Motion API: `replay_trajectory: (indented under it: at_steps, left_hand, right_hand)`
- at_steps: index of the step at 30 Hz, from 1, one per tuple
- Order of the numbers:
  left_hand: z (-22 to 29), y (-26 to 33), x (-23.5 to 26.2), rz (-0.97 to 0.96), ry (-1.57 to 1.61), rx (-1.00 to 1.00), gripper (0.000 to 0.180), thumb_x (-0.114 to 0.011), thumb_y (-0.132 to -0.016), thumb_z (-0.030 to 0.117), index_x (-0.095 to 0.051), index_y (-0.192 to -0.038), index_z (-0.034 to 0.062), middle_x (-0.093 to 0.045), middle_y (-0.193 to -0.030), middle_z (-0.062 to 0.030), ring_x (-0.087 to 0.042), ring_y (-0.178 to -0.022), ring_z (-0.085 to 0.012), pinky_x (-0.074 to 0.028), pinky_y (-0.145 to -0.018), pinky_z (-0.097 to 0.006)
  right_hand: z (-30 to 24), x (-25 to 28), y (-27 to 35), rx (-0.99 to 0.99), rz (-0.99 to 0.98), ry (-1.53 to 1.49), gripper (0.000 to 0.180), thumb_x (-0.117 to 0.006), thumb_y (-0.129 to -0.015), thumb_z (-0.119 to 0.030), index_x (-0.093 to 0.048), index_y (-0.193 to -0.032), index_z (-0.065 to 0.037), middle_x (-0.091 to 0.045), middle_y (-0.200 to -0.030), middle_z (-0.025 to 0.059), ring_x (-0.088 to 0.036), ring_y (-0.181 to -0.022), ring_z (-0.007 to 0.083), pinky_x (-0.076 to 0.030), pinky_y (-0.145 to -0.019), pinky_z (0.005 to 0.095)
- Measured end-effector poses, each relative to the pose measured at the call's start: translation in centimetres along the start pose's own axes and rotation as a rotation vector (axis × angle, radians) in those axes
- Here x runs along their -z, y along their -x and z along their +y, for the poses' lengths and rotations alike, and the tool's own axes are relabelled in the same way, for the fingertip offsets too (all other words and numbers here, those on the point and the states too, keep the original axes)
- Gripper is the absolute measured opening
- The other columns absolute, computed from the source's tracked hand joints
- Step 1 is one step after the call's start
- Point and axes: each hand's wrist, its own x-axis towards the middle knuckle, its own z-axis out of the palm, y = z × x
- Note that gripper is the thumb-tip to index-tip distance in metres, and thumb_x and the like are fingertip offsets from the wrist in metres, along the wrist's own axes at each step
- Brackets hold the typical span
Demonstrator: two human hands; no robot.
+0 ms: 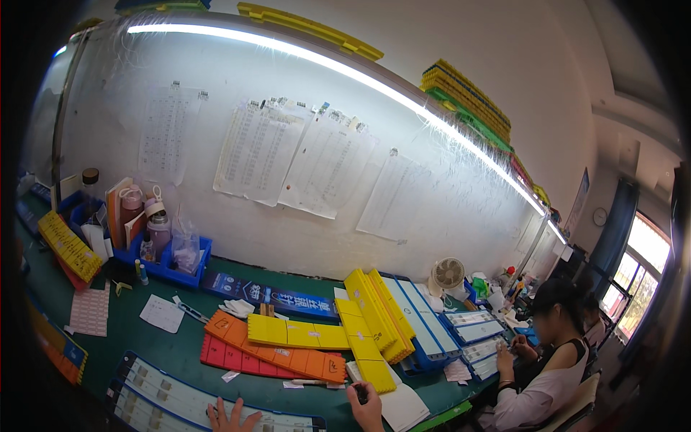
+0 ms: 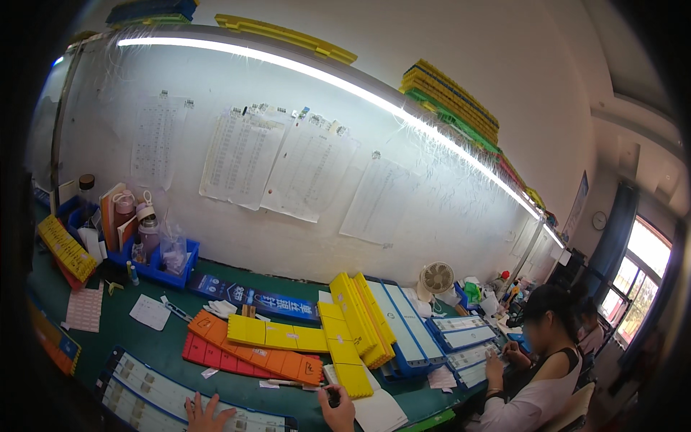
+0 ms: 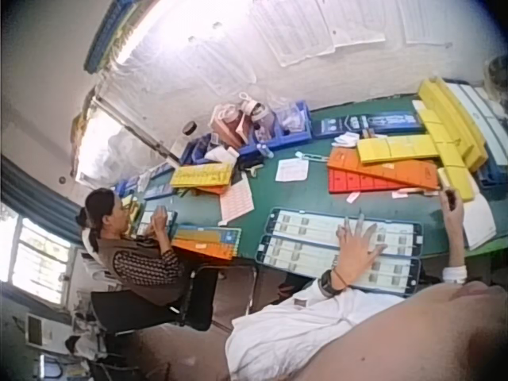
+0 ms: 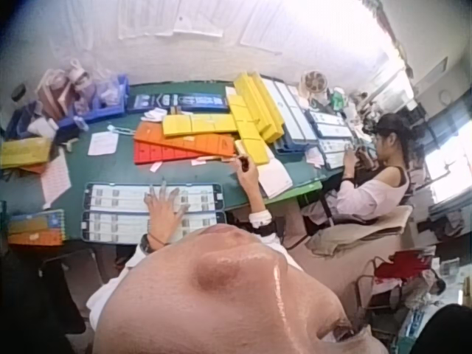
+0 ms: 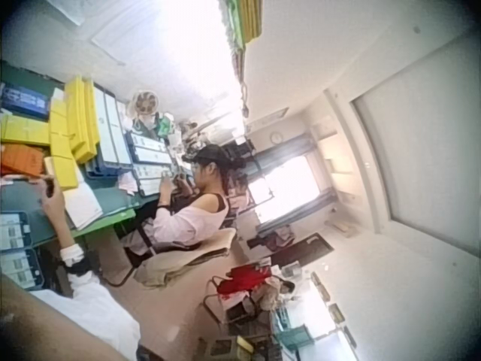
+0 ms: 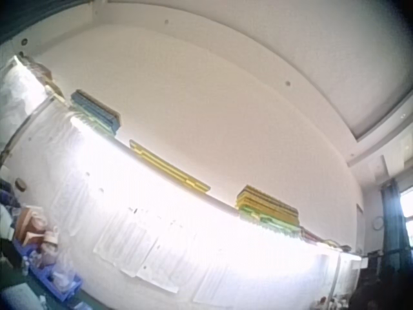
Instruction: Manually assembling and testing electronic components on a light fixture.
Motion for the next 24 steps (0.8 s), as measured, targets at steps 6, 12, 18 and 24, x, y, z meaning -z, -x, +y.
replay_trajectory:
  at_steps: [6, 12, 18, 24]
  left_hand:
    - [0.0, -0.1, 0.2, 0.000, 0.011, 0.008, 0.055, -0.060, -0.081, 0.047, -0.055, -0.123, 0.0128, -0.034, -0.142, -0.0186, -0.022, -0.130, -0.0510, -0.019, -0.101, -0.067]
    - [0.1, -0.2, 0.5, -0.027, -0.019, 0.011, 0.055, -0.060, -0.081, 0.049, -0.056, -0.123, 0.0139, -0.035, -0.142, -0.0188, -0.024, -0.129, -0.0509, -0.018, -0.101, -0.068]
    - [0.2, -0.2, 0.6, -0.029, -0.016, 0.018, 0.055, -0.060, -0.081, 0.049, -0.056, -0.123, 0.0143, -0.035, -0.142, -0.0184, -0.025, -0.129, -0.0506, -0.017, -0.102, -0.068]
    - [0.2, -0.1, 0.6, -0.020, -0.032, 0.011, 0.055, -0.060, -0.081, 0.049, -0.056, -0.123, 0.0144, -0.034, -0.142, -0.0177, -0.026, -0.129, -0.0497, -0.018, -0.101, -0.068]
  right_hand:
    - [0.5, -0.2, -0.1, -0.010, 0.108, -0.117, 0.020, -0.062, -0.089, -0.020, -0.058, -0.089, 0.000, -0.057, -0.074, 0.0031, -0.052, -0.066, 0.0104, -0.043, -0.060, 0.0244]
    - [2.2, -0.2, -0.1, 0.006, 0.104, -0.009, 0.021, -0.062, -0.089, -0.020, -0.057, -0.091, 0.000, -0.057, -0.073, 0.0038, -0.050, -0.064, 0.0117, -0.043, -0.058, 0.0265]
    - [1.6, -0.3, -0.1, 0.041, 0.115, -0.022, 0.020, -0.061, -0.089, -0.019, -0.058, -0.093, 0.001, -0.060, -0.075, 0.0063, -0.054, -0.067, 0.0128, -0.045, -0.060, 0.0269]
    - [1.3, -0.2, 0.0, 0.058, 0.104, -0.033, 0.022, -0.061, -0.089, -0.017, -0.060, -0.099, 0.002, -0.063, -0.080, 0.0085, -0.057, -0.071, 0.0143, -0.047, -0.064, 0.0272]
